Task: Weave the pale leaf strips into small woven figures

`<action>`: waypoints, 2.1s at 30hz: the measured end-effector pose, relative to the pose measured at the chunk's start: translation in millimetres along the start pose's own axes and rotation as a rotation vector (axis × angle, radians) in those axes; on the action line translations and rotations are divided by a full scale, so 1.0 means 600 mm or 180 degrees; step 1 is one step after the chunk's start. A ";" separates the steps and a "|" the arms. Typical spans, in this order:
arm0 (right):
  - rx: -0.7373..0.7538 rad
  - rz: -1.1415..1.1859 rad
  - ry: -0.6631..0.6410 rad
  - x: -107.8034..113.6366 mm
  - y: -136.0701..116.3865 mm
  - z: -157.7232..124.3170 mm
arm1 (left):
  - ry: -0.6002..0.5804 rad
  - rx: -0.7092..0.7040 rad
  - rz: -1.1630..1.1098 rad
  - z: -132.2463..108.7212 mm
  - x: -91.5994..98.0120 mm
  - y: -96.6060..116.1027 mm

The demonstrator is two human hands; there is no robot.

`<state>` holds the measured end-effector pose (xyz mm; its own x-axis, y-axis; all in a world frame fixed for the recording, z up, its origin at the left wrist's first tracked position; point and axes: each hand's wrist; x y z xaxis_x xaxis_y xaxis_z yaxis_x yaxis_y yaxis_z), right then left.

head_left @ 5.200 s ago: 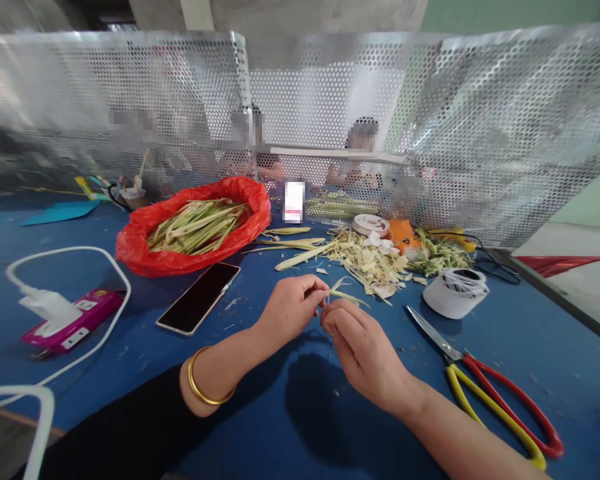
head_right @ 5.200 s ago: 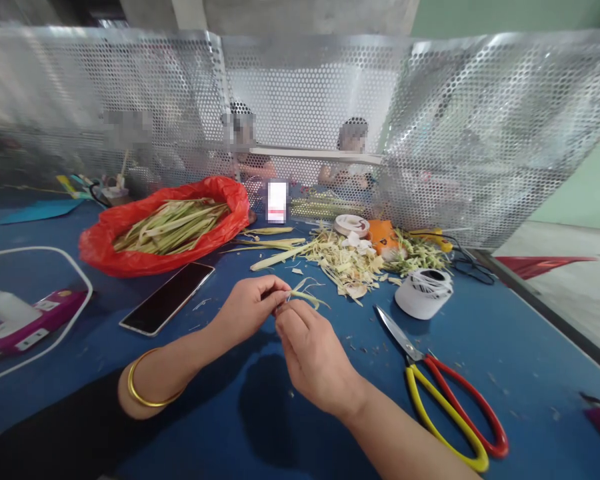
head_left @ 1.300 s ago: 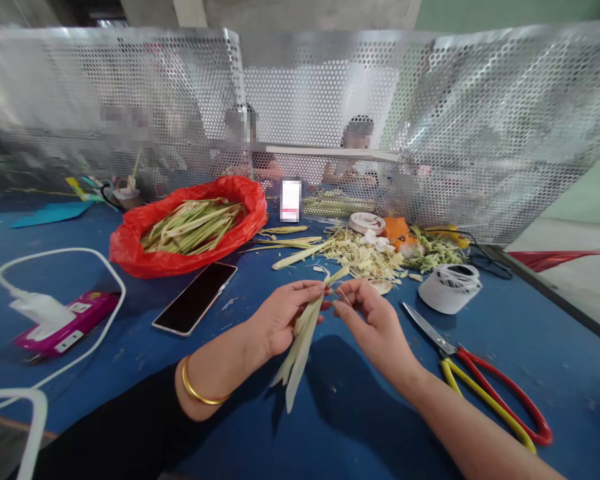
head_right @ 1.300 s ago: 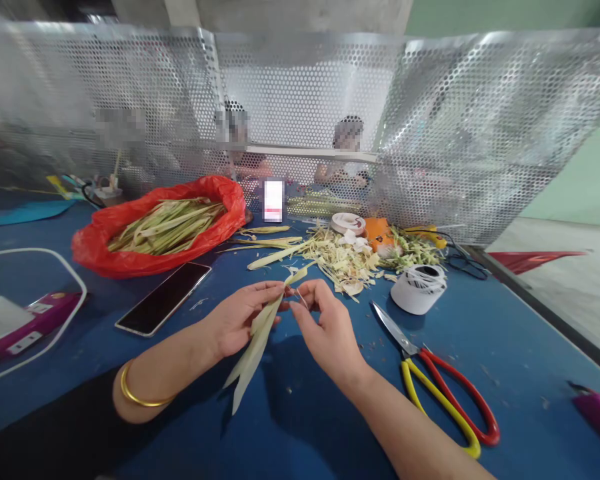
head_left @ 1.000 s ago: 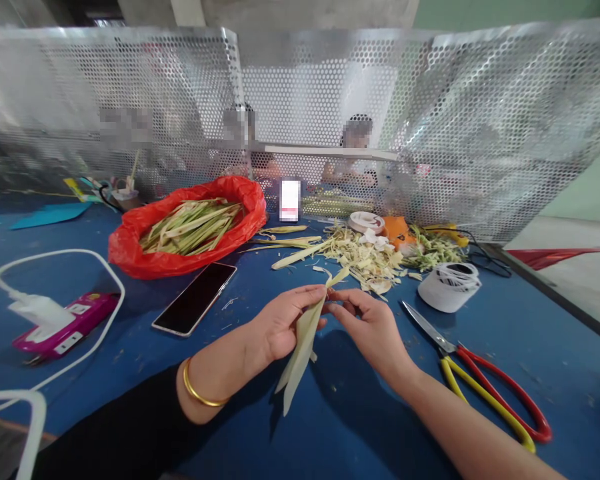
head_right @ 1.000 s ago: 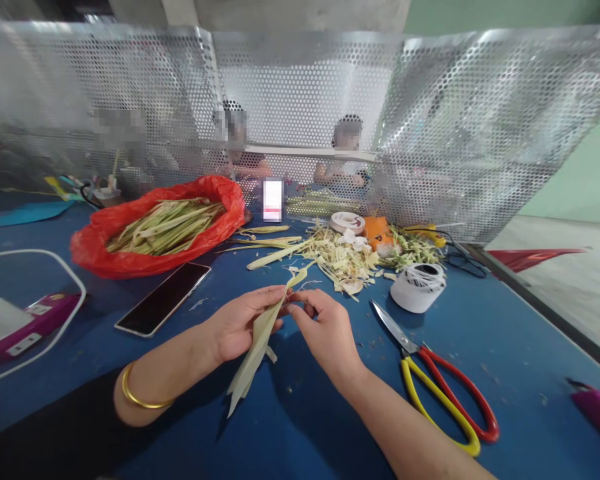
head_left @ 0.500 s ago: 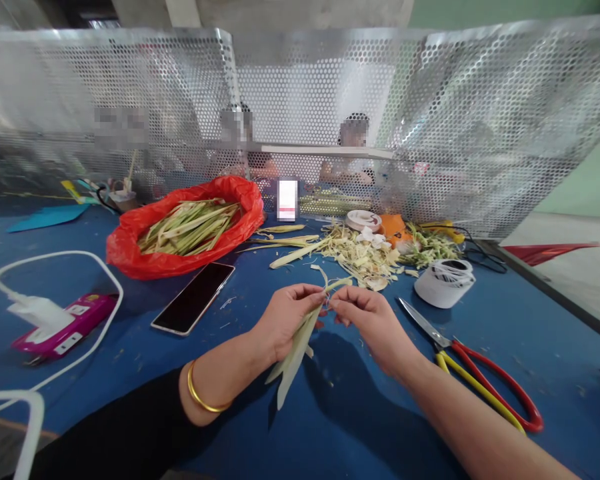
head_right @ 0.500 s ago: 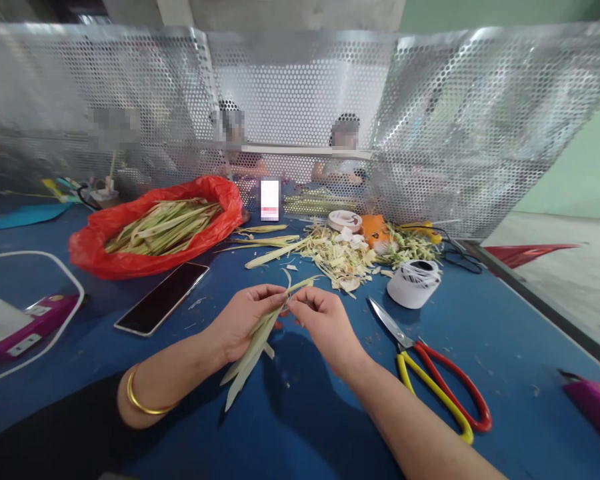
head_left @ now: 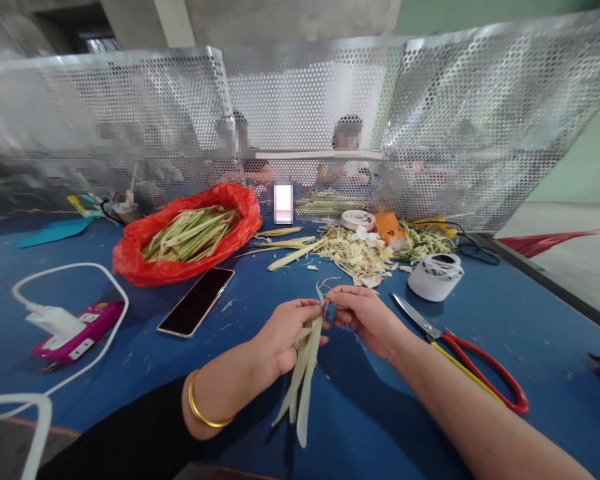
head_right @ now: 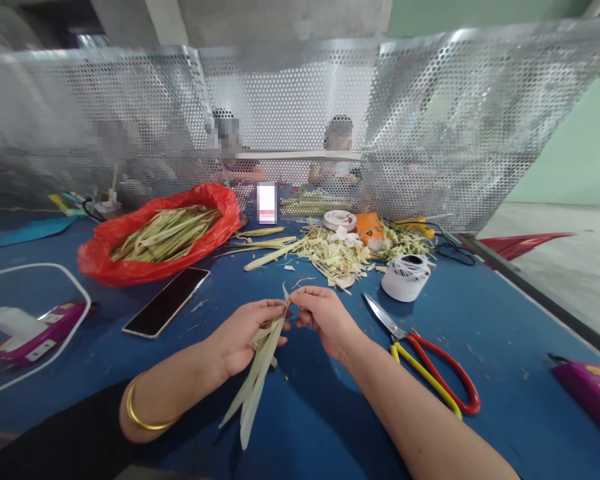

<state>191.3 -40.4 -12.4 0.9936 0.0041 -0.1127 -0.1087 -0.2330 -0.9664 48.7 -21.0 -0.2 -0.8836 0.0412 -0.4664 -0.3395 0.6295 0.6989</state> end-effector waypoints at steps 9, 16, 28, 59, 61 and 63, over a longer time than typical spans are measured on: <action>-0.0179 0.0361 0.0116 0.005 0.008 0.014 | -0.0207 0.0305 0.0261 -0.034 0.029 -0.022; -0.0256 0.0336 0.0110 -0.005 0.018 0.015 | -0.0390 -0.0209 0.0962 -0.074 0.052 -0.034; -0.0107 -0.0195 0.0186 -0.001 0.018 0.016 | -0.0045 -0.1432 0.2088 -0.084 0.080 -0.038; 0.0721 -0.3000 -0.0037 0.001 0.040 0.020 | -0.1226 -0.1052 0.1977 0.074 0.074 0.035; 0.0726 -0.3065 -0.0087 0.001 0.039 0.019 | -0.1262 -0.0951 0.1898 0.075 0.074 0.032; 0.0727 -0.3048 -0.0088 0.002 0.039 0.019 | -0.1301 -0.0934 0.1874 0.074 0.073 0.032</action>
<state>189.6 -34.6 -38.0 0.6642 0.1164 0.7385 0.7356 0.0741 -0.6733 17.7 27.3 -31.5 -0.7751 0.6244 -0.0966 0.0274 0.1860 0.9822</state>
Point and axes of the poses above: each hand's wrist, its own z-axis towards the middle knuckle, its own x-axis out of the back of the hand, y = z × x, and after that the axes turned 14 degrees about -z, right-handed
